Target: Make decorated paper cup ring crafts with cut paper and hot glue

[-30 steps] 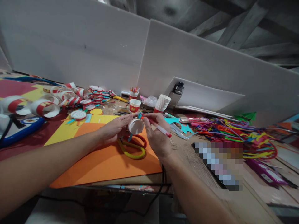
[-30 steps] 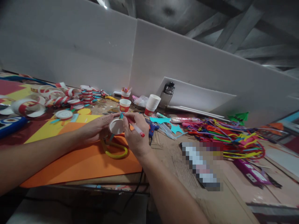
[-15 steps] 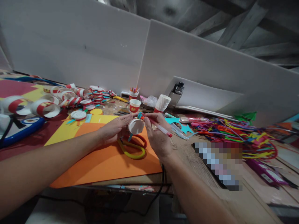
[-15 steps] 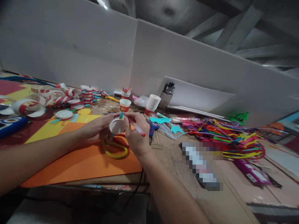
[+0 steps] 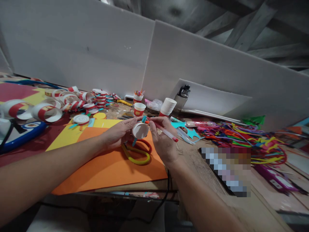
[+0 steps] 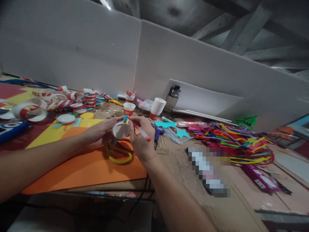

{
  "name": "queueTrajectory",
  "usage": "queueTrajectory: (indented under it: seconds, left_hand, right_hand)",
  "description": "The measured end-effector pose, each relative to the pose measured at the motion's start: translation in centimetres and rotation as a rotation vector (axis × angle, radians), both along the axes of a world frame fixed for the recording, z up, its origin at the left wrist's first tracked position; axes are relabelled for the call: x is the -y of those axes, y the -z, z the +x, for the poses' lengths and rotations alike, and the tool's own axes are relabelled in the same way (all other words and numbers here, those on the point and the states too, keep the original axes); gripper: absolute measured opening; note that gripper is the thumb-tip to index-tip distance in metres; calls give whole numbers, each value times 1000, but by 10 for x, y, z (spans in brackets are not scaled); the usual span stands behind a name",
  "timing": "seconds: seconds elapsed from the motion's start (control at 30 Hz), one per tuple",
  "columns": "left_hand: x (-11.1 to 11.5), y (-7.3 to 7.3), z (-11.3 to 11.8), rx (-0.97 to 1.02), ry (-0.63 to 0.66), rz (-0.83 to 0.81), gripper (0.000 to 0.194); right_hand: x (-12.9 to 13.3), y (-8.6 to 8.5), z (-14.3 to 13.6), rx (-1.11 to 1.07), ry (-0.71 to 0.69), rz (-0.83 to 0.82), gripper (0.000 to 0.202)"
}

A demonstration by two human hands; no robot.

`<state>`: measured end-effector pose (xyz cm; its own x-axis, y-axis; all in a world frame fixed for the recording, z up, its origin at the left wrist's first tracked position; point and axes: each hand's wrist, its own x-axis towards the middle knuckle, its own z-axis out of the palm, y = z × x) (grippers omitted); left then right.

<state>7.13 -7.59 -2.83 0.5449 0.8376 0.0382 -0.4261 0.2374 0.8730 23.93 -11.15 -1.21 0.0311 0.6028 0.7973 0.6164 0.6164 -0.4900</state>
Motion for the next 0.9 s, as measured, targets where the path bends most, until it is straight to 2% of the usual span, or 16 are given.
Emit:
queueTrajectory:
  seconds: [0.73,0.9]
  left_hand:
    - [-4,1,-1,24,-1,-29,41]
    - [-7,0,0,58,-27,-70,37]
  right_hand:
    - [0,0,1,4,-13,-22,8]
    - [0,-4,3,-43,-26,24,7]
